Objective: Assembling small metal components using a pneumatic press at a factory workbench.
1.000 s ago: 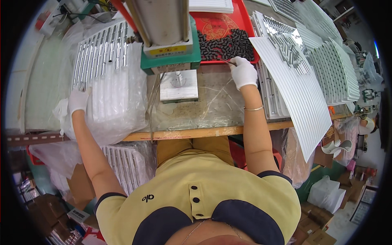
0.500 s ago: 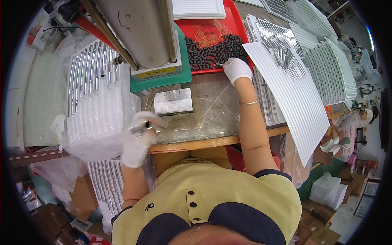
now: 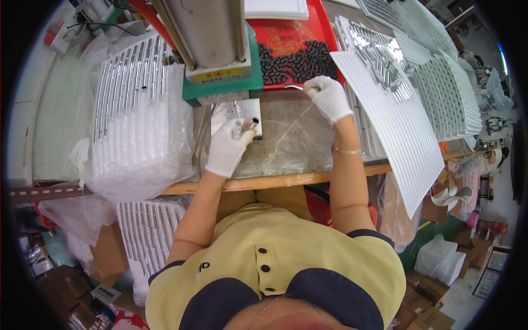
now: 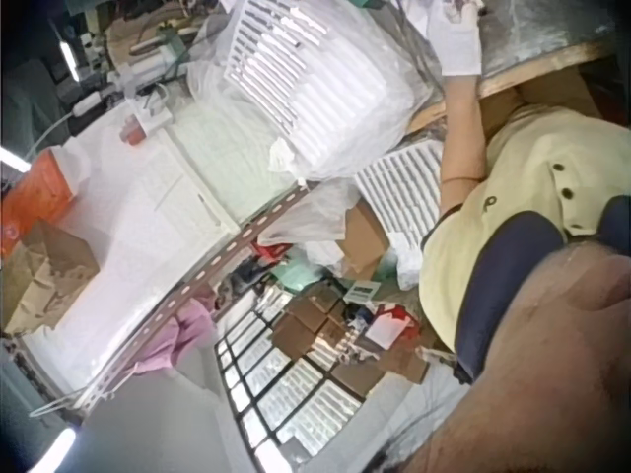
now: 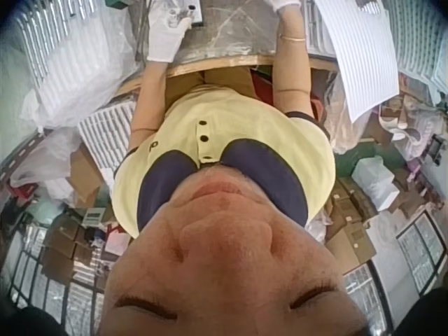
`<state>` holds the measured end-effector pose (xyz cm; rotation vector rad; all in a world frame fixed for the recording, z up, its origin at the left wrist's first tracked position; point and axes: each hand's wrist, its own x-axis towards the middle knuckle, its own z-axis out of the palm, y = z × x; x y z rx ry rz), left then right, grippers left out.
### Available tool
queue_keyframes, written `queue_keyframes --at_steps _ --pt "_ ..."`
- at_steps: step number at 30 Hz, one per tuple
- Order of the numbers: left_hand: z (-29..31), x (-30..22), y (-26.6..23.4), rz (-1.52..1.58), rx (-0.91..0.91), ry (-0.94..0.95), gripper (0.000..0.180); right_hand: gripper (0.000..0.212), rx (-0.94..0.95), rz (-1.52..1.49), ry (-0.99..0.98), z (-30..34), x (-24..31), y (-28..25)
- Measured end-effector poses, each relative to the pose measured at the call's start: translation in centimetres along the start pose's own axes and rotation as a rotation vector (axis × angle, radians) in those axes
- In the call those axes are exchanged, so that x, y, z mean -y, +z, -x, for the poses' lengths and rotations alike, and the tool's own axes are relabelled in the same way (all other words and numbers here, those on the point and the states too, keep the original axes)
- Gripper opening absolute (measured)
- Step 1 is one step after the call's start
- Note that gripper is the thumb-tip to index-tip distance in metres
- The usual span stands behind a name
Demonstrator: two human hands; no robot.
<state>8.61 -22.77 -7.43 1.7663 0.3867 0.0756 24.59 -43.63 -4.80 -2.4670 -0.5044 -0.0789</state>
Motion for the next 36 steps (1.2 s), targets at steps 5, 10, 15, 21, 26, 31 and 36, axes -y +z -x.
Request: queue_keyframes --at_steps 5,10,15,21,26,31,36 --pt "-0.8 0.1 1.6 0.104 0.03 0.119 0.024 0.011 0.097 -0.223 -0.31 5.3 5.4 -3.1" --pt "-0.6 0.5 2.5 -0.032 0.012 0.278 0.022 0.008 0.096 -0.03 -0.287 6.3 6.7 -3.7" --pt "0.0 0.1 2.6 -0.127 0.036 0.273 0.022 0.006 0.137 0.198 -0.334 6.6 7.7 -4.2" --pt "0.0 -0.4 3.6 -0.168 0.027 0.414 0.021 0.008 0.187 0.309 -0.36 6.8 7.5 -5.1" --pt "0.1 0.8 3.2 -0.138 0.031 0.318 0.019 0.014 0.091 0.077 -0.079 5.4 5.2 -8.9" --pt "0.6 2.2 2.8 0.18 0.062 0.243 0.018 0.04 -0.194 0.302 0.543 -2.8 -3.9 -12.2" --pt "0.6 1.3 2.5 0.205 0.067 0.183 0.019 0.042 -0.07 0.45 0.679 -5.0 -9.8 -11.7"
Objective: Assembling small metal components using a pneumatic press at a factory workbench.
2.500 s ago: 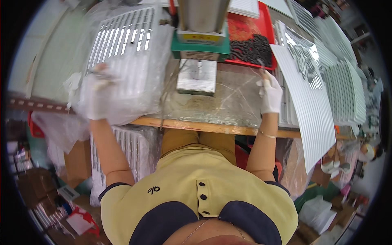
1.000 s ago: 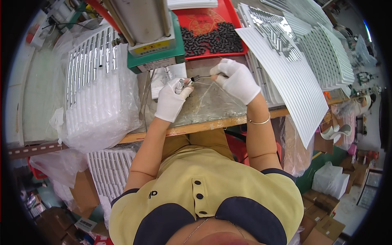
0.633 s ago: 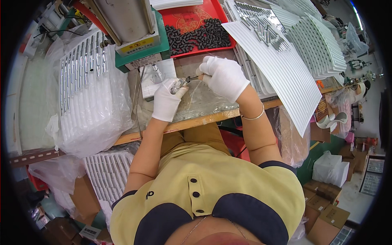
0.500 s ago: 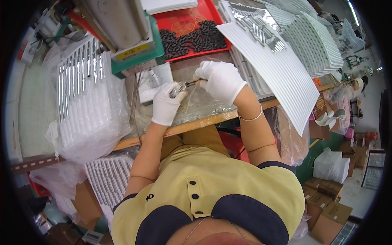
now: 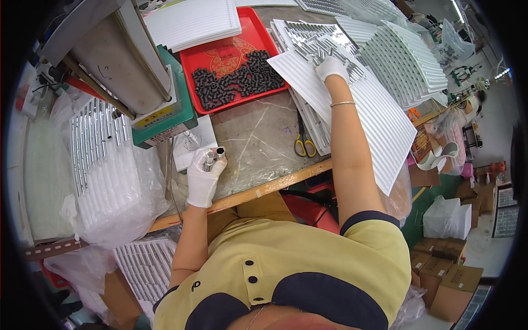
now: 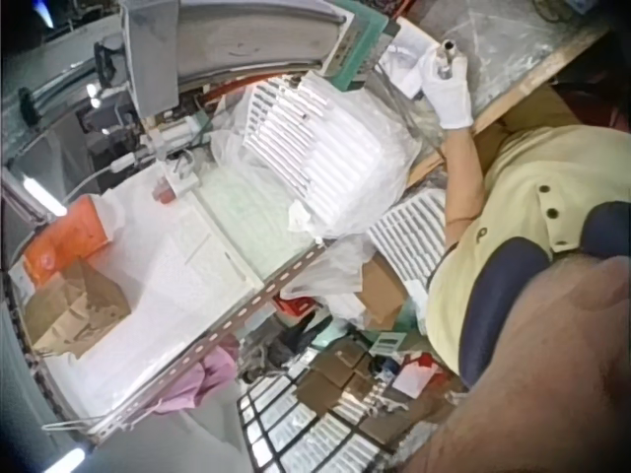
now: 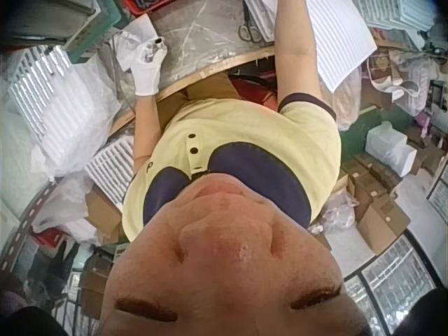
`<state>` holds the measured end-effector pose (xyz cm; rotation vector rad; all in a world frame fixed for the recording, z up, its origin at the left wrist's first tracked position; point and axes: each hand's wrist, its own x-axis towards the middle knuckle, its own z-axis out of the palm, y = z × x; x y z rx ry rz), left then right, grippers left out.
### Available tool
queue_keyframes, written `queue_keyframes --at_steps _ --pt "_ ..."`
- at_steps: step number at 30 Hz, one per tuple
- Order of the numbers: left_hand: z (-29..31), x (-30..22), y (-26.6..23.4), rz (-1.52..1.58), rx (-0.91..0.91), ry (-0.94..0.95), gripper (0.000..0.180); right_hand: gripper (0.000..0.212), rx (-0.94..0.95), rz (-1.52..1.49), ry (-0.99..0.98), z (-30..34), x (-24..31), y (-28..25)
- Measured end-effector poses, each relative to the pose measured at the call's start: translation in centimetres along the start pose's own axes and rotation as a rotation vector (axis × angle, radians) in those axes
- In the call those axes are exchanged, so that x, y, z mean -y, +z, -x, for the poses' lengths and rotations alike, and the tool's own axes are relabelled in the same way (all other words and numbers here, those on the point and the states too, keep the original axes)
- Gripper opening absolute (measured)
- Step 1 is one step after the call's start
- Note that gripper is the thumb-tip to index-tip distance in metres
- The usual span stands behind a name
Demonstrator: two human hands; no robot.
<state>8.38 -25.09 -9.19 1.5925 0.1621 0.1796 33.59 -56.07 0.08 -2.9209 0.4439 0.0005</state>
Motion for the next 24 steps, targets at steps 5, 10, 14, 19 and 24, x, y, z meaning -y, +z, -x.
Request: queue_keyframes --at_steps 5,10,14,19,24 --pt "-0.5 0.4 -0.4 -0.142 -0.042 0.073 0.019 0.029 -0.211 -0.23 -0.115 1.9 0.9 -0.5" --pt "-1.0 -2.3 0.4 -0.126 0.088 -0.079 0.017 0.016 0.147 -1.052 -0.524 16.0 4.6 -2.3" --pt "-0.4 -2.1 0.5 -0.054 0.137 -0.03 0.016 0.02 0.384 -1.334 -0.595 21.7 7.6 2.5" --pt "0.9 -1.8 -0.5 -0.179 -0.004 0.194 0.017 0.023 0.234 -0.883 -0.758 23.6 9.0 3.9" --pt "1.0 -1.5 -1.0 -0.086 0.049 -0.12 0.025 0.03 0.488 -1.114 -0.764 24.2 9.1 5.8"
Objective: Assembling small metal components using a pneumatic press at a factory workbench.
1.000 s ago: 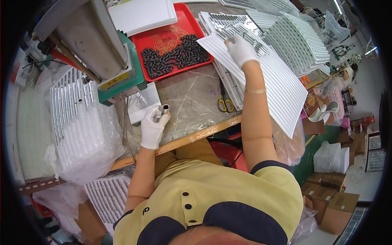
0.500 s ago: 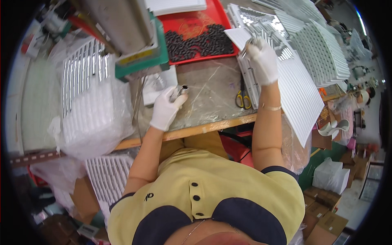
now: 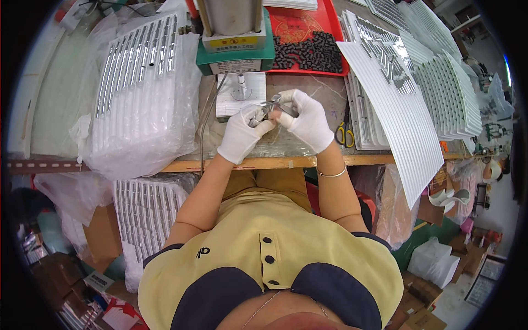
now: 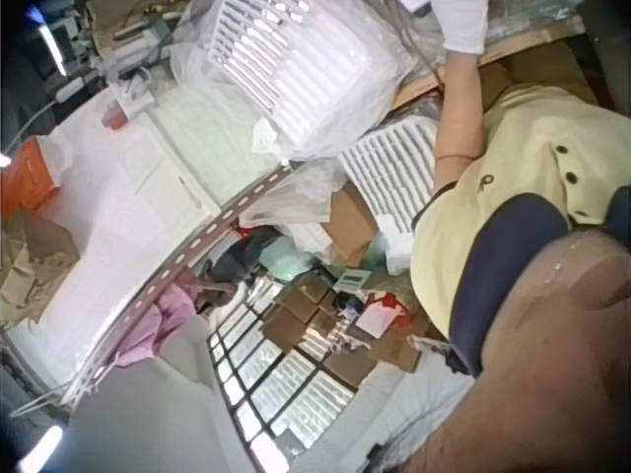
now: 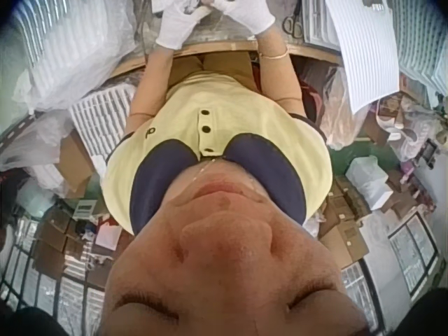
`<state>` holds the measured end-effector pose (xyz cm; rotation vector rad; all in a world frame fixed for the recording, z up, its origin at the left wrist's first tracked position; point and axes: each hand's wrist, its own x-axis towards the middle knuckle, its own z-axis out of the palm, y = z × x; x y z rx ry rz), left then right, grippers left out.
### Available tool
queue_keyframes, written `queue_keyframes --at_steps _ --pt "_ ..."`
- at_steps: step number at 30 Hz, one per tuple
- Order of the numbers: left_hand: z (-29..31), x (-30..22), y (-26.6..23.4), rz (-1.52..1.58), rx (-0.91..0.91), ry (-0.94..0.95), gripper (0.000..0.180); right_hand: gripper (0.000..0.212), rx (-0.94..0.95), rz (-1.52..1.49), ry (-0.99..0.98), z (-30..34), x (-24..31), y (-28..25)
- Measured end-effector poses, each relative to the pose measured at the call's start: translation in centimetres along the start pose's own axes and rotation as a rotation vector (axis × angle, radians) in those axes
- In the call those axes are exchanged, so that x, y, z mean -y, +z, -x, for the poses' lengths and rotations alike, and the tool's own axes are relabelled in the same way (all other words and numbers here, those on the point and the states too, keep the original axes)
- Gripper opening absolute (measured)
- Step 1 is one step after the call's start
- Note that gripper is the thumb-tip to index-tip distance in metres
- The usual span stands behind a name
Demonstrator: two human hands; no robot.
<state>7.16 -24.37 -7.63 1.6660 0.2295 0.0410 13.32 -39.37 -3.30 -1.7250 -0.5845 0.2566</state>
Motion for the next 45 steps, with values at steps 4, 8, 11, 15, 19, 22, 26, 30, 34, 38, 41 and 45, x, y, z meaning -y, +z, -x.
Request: queue_keyframes --at_steps 4,8,11,15,19,22,26,30,34,38,41,45 --pt "0.0 0.0 -0.1 -0.036 -0.106 0.261 0.032 0.027 0.064 -0.344 0.061 0.6 -1.9 0.7" --pt "-0.8 -0.4 -1.4 -0.252 -0.283 0.165 0.038 0.022 -0.149 0.013 0.136 -0.8 -3.3 0.9" --pt "-3.6 -0.6 -2.9 -0.435 -0.415 0.193 0.035 0.025 -0.22 -0.026 0.039 -3.8 -3.9 2.5" --pt "-6.1 2.3 -5.7 -0.413 -0.437 0.225 0.027 0.029 -0.204 0.094 -0.038 -6.3 -4.7 4.9" --pt "-3.3 0.3 -6.5 -0.238 -0.477 0.18 0.02 0.032 -0.143 0.119 0.035 -7.1 -5.5 6.0" --pt "-1.7 1.0 -6.4 0.126 -0.418 0.094 0.019 0.036 -0.125 0.254 -0.002 -6.8 -5.1 6.1" --pt "-0.6 1.8 -6.8 0.308 -0.304 0.038 0.02 0.047 -0.142 0.331 -0.039 -6.1 -5.2 5.8" --pt "0.9 1.0 -6.3 0.384 -0.2 0.097 0.021 0.054 -0.313 0.19 -0.05 -3.2 -5.1 4.8" --pt "2.3 0.3 -4.7 0.361 0.079 -0.064 0.02 0.04 -0.163 -0.326 -0.101 -1.1 -0.4 3.6" --pt "2.3 -0.3 -2.8 0.11 -0.036 -0.057 0.027 0.022 0.031 -0.431 0.127 -0.7 -0.1 3.5" --pt "2.1 -0.1 -2.1 -0.368 -0.153 0.145 0.027 0.019 -0.069 -0.298 0.096 -0.1 -0.3 3.7" --pt "2.6 0.2 -1.2 -0.255 -0.26 0.264 0.025 0.02 -0.148 -0.212 0.141 0.6 0.0 3.7"
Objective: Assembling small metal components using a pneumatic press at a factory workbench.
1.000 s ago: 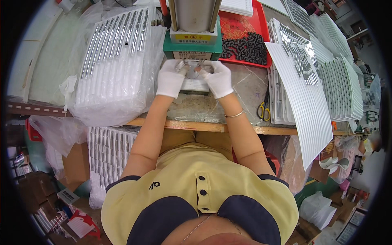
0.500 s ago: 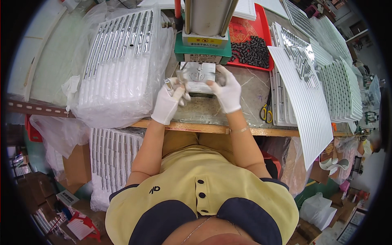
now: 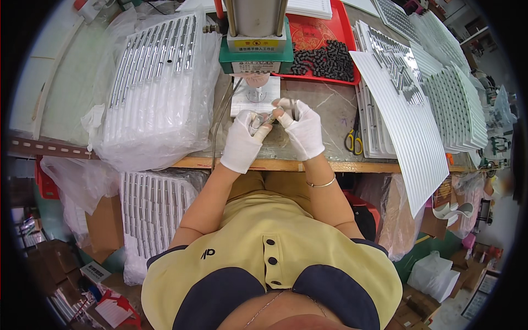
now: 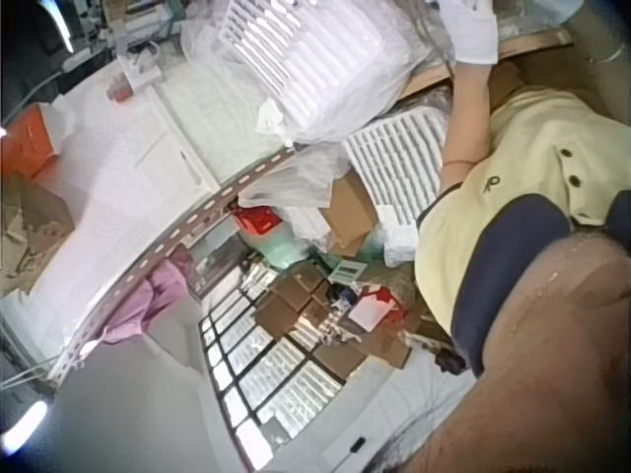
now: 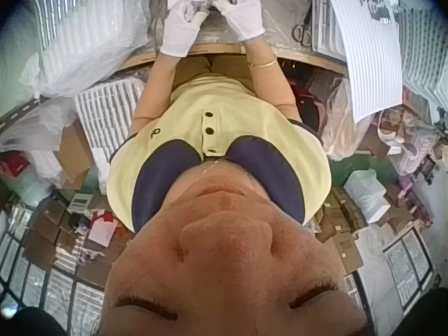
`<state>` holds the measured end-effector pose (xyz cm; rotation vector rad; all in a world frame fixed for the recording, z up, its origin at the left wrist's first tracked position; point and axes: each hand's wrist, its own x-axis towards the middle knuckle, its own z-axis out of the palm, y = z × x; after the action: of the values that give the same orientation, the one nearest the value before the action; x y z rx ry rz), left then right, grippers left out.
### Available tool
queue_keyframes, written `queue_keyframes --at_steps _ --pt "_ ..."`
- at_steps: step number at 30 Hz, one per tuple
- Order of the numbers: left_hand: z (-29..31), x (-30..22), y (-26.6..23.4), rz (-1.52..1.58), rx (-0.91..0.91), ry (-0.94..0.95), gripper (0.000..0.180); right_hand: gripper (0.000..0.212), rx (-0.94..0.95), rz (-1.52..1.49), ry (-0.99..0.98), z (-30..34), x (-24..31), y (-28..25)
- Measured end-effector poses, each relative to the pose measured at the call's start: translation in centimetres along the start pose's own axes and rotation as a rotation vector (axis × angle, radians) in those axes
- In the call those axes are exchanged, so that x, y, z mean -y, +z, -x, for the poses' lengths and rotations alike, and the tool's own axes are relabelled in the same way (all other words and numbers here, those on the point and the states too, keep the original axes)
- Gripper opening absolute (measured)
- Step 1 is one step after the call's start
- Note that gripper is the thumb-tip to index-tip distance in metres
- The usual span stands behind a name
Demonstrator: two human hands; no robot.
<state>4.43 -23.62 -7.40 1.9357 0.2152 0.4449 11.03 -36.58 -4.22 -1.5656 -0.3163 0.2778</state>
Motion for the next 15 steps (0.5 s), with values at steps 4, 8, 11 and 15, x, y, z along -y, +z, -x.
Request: queue_keyframes --at_steps 4,8,11,15 --pt "-0.1 -0.2 -0.9 0.666 0.285 -0.43 0.03 0.026 0.142 -1.009 0.251 -1.2 -1.3 -3.5" --pt "0.0 0.7 -0.4 0.92 0.46 -0.55 0.035 0.033 -0.191 -1.551 0.174 -2.4 -0.8 -2.6" --pt "0.2 1.3 0.5 1.103 0.612 -0.676 0.034 0.035 -0.334 -1.181 0.455 -1.5 1.5 0.3" --pt "1.2 0.5 1.6 0.578 0.514 -0.567 0.029 0.041 -0.042 -0.931 0.311 -0.9 -1.7 -0.7"
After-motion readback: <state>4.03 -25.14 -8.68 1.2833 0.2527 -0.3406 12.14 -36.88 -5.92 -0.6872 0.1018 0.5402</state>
